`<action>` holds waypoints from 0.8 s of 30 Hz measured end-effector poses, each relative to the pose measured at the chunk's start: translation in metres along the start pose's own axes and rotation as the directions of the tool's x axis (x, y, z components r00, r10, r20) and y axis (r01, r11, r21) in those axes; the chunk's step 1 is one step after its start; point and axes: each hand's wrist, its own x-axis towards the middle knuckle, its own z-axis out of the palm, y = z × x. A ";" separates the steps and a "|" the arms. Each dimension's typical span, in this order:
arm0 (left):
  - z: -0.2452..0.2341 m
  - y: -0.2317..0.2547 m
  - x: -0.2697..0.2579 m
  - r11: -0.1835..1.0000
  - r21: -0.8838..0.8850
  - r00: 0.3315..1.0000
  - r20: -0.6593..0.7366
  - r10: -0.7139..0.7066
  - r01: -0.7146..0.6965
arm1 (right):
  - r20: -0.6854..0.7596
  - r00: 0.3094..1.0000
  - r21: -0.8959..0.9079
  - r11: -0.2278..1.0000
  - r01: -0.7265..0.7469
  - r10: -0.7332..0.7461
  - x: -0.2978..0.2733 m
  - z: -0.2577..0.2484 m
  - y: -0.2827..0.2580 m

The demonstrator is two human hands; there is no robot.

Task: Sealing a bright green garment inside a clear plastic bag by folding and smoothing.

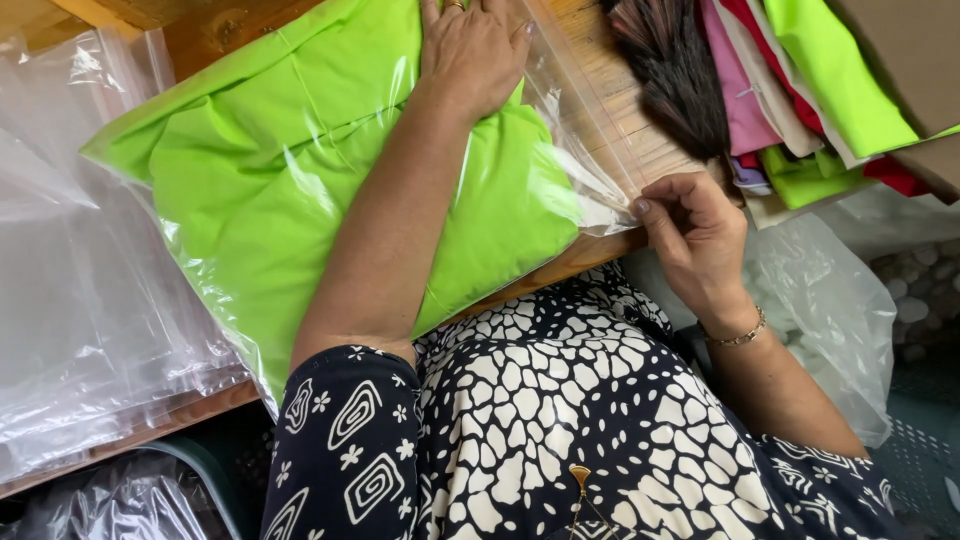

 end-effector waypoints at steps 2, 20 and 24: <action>0.001 -0.001 0.000 1.000 -0.018 0.998 -0.054 0.013 -0.014 | -0.062 0.998 0.035 0.999 -0.020 0.022 0.000 0.000 0.000; -0.007 0.004 -0.004 1.000 0.027 0.999 0.049 0.011 -0.013 | 0.108 0.943 -0.522 0.790 0.322 -0.313 0.000 0.003 0.004; -0.008 0.005 -0.004 0.999 0.040 0.999 0.054 -0.001 -0.001 | 0.127 0.938 -0.526 0.780 0.340 -0.323 0.000 0.004 0.006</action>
